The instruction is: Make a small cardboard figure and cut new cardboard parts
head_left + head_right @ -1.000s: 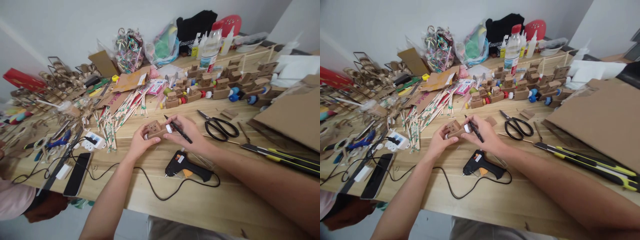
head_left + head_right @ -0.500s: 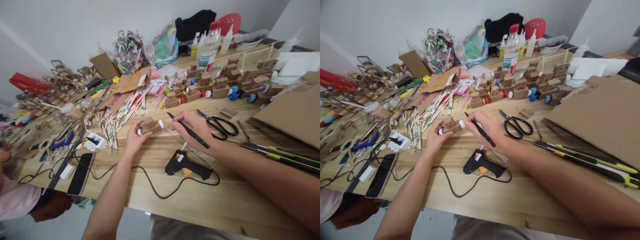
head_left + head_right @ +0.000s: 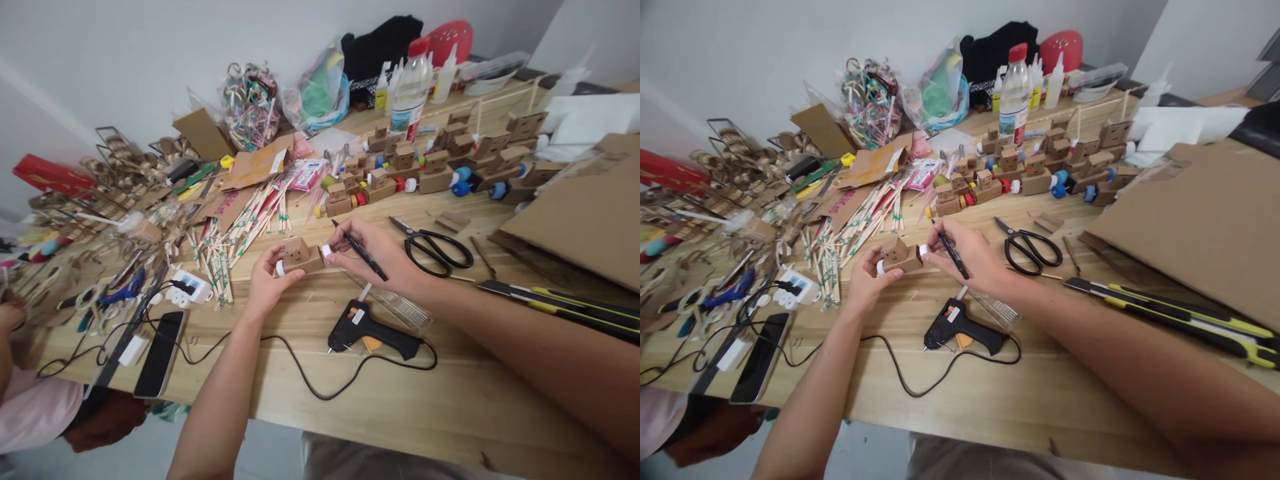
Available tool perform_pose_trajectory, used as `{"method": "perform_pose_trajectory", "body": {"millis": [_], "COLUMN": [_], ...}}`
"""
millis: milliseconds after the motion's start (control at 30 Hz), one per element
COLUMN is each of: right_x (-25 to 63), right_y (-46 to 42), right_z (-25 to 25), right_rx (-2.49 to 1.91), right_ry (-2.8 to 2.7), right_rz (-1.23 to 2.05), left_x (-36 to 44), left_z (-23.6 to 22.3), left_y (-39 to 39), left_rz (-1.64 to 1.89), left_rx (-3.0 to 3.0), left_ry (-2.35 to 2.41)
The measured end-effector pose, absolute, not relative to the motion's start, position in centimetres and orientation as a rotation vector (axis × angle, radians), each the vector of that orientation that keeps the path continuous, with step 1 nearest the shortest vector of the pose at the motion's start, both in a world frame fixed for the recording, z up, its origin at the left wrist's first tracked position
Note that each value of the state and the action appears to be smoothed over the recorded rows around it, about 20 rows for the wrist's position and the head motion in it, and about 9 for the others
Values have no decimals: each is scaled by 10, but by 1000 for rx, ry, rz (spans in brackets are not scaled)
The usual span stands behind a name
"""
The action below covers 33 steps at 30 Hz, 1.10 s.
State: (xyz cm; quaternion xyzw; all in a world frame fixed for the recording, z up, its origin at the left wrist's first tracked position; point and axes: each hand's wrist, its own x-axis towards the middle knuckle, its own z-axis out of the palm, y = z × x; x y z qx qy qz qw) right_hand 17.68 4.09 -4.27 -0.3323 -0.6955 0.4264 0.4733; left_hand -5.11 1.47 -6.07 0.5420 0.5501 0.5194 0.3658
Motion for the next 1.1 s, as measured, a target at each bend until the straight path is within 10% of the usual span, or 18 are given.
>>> {"method": "perform_pose_trajectory", "body": {"millis": [1100], "right_x": [186], "right_y": [35], "right_z": [-38], "right_rx": [-767], "right_ry": [-1750], "right_rz": [798], "left_x": [-49], "left_z": [-59], "left_y": [14], "left_rz": [1348], "left_rx": [1439], "left_ry": [1370]}}
